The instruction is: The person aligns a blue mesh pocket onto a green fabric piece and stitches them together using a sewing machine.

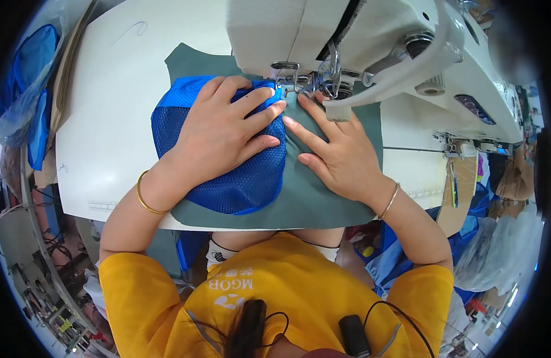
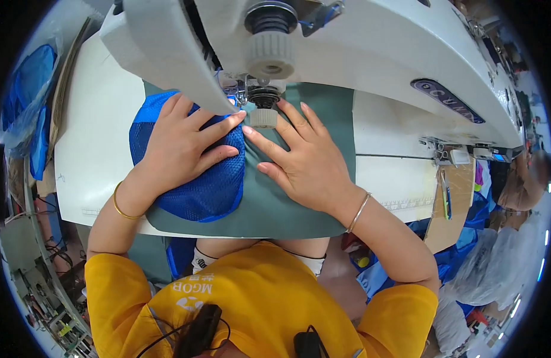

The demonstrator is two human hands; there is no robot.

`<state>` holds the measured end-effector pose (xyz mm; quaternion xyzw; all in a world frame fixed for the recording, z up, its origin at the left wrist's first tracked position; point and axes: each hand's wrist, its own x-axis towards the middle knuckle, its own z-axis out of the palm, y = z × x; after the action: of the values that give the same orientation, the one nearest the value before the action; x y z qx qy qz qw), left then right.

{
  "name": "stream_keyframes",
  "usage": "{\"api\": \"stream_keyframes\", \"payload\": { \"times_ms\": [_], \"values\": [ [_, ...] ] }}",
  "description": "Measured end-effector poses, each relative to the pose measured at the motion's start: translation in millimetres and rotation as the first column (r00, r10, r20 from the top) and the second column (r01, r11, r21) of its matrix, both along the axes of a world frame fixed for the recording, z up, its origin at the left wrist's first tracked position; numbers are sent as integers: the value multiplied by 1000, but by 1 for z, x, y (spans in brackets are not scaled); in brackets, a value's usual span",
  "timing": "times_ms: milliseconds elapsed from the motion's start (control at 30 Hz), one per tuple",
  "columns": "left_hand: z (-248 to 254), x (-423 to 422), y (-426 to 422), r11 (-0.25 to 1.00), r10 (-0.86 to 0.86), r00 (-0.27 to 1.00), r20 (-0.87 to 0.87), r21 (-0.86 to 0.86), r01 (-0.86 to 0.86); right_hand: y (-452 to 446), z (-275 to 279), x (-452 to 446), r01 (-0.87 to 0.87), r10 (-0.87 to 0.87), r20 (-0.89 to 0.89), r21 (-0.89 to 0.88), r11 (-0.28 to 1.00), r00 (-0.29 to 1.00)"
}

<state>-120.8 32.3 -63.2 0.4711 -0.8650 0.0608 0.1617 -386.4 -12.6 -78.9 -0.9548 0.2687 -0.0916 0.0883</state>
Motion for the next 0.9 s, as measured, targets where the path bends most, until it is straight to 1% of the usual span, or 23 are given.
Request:
{"api": "stream_keyframes", "payload": {
  "times_ms": [67, 133, 200, 300, 367, 467, 600, 633, 700, 800, 833, 867, 900],
  "values": [
    [0, 0, 0, 1000, 0, 1000, -13, 6, 0, 1, -1, -1, -9, 9, 1, -16, 1000, 1000],
    [-2, 1, -2, 1000, 6, 1000, -21, 9, -6, 0, -1, 1, 2, -3, 60, 12, 1000, 998],
    [-4, 2, -3, 1000, -20, 998, -53, 9, 20, -2, 1, 0, -10, 9, 53, 25, 1000, 999],
    [-4, 2, -5, 1000, -5, 1000, -6, 9, 5, -7, -1, 1, -17, 13, 57, 66, 998, 998],
    [-5, 2, -5, 1000, -1, 1000, -14, 18, 1, -8, -1, -1, -12, 9, 37, 84, 996, 999],
    [-4, 2, -8, 1000, -7, 1000, -16, 24, 7, -9, -1, 0, -16, 13, 76, 29, 999, 997],
    [-3, 1, -7, 1000, 4, 1000, 15, 13, -4, 15, 3, -1, 39, -37, 43, -38, 999, 998],
    [-2, 1, -8, 1000, -13, 1000, 17, 15, 13, 25, 4, -3, 42, -42, 75, -3, 999, 996],
    [0, 0, -9, 1000, -3, 999, 49, 31, 2, 37, 1, -9, 79, -78, 79, -2, 997, 994],
    [26, -4, 9, 996, -92, 995, 32, 17, 91, 44, -4, -19, 126, -124, 97, -13, 992, 987],
    [39, -6, 21, 985, -168, 986, -12, 47, 169, 43, -4, -22, 121, -118, 94, -28, 992, 989],
    [43, -8, 36, 980, -192, 981, -3, 54, 192, 43, -5, -23, 119, -116, 90, -37, 992, 989],
    [47, -10, 50, 960, -262, 964, 34, 106, 257, 43, -5, -25, 144, -140, 98, -30, 989, 985]
  ]
}}
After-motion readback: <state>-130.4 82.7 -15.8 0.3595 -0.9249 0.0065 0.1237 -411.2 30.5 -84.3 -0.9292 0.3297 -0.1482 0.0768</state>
